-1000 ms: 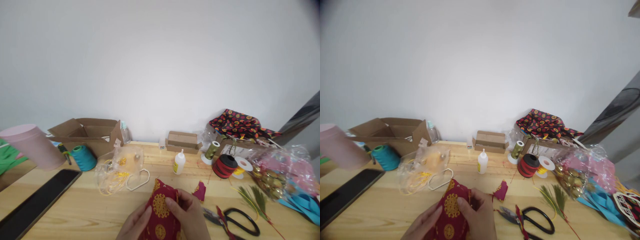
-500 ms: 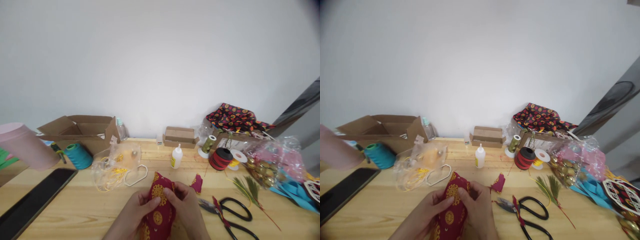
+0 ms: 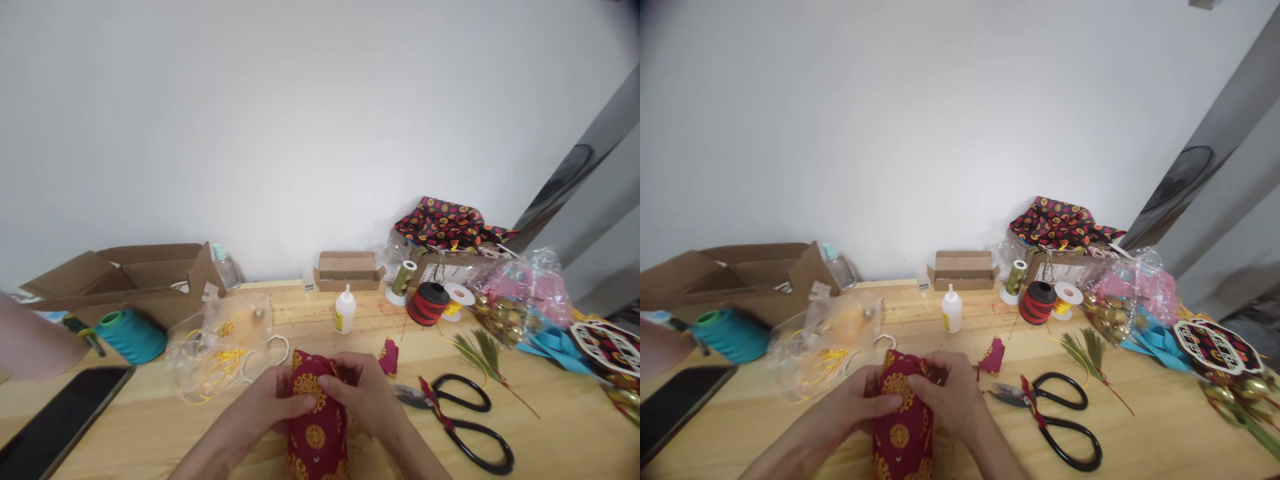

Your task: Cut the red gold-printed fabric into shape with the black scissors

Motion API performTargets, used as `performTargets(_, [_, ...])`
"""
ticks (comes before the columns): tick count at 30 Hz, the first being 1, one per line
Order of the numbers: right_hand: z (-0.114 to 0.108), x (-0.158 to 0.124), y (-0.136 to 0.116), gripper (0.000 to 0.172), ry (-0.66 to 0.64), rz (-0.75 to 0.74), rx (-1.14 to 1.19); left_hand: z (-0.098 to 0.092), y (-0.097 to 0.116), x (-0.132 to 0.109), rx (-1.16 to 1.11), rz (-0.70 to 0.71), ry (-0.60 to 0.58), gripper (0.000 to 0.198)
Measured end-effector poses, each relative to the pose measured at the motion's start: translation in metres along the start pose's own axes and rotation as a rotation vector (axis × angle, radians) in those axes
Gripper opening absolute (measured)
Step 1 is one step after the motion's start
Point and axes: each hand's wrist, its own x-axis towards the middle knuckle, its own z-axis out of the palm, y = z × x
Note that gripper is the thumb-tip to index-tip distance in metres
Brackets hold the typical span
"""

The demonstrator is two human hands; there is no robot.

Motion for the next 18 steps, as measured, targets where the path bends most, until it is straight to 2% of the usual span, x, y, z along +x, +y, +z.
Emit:
performTargets(2, [0.002, 0.0, 0.003, 0.027, -0.025, -0.008, 0.061, -0.001, 0.004, 0.001, 0.027, 0.032, 0.039, 0.028])
performTargets(4, [0.006, -0.004, 0.01, 0.043, -0.096, 0.03, 0.199, 0.0, 0.005, 0.002, -0.045, 0.088, 0.096, 0.024])
performTargets(6, [0.01, -0.008, 0.018, 0.048, -0.167, 0.104, 0.334, 0.001, 0.002, 0.002, -0.131, 0.13, 0.154, 0.02])
performTargets(8, [0.012, -0.011, 0.023, 0.043, -0.173, 0.201, 0.323, 0.0, -0.004, 0.001, -0.182, 0.141, 0.188, 0.017])
performTargets(11, [0.008, -0.01, 0.019, 0.037, -0.138, 0.317, 0.157, -0.008, -0.009, -0.003, -0.211, 0.13, 0.196, 0.017])
performTargets(16, [-0.011, -0.003, -0.005, 0.013, -0.194, 0.397, -0.102, -0.025, 0.001, -0.01, -0.116, 0.049, 0.063, 0.027])
performTargets(18, [-0.015, -0.001, -0.011, 0.01, -0.242, 0.412, -0.198, -0.027, 0.007, -0.009, -0.031, -0.002, -0.006, 0.029])
